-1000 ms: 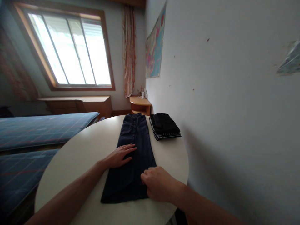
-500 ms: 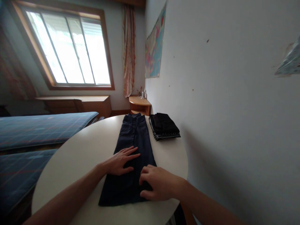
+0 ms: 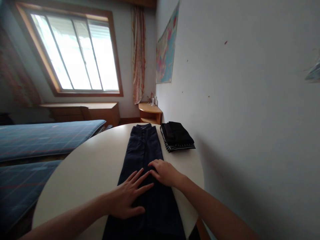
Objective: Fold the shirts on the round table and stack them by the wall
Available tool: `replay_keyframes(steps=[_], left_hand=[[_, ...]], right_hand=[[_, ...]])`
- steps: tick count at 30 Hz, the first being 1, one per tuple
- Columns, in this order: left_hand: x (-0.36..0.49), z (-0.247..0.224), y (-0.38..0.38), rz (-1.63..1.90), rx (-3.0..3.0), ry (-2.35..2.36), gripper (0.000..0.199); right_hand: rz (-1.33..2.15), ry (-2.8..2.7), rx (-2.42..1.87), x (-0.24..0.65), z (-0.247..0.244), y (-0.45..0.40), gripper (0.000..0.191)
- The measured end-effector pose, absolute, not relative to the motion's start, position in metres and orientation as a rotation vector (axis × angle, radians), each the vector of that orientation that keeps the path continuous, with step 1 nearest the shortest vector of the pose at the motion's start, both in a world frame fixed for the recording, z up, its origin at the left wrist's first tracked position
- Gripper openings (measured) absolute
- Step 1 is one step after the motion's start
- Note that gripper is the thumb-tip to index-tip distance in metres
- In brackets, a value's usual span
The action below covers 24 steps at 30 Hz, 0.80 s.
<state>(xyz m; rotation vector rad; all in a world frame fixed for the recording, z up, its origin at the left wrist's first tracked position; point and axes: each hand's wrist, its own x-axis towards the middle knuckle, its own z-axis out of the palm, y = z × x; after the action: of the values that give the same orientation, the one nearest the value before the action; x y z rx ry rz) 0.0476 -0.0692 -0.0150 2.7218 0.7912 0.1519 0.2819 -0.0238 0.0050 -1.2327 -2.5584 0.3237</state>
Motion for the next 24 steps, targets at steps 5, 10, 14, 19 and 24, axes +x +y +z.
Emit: replay_keyframes(steps=[5,10,14,19,24], left_hand=[[0.044,-0.005,-0.09,0.118,2.694,0.692,0.083],[0.043,0.003,-0.09,0.1,2.663,0.607,0.053],[0.044,0.002,-0.086,0.155,2.643,0.54,0.025],[0.047,0.0,-0.083,0.214,2.66,0.449,0.016],[0.05,0.002,-0.064,0.305,2.651,0.349,0.015]], right_hand=[[0.253,-2.507,-1.276,0.265,-0.008,0.014,0.038],[0.29,-2.465,-1.274,0.245,-0.017,0.055,0.045],[0.322,-2.391,-1.394,0.232,-0.019,0.08,0.047],[0.268,-2.286,-1.473,0.222,-0.02,0.093,0.045],[0.132,-2.3,-1.532,0.218,-0.023,0.094,0.039]])
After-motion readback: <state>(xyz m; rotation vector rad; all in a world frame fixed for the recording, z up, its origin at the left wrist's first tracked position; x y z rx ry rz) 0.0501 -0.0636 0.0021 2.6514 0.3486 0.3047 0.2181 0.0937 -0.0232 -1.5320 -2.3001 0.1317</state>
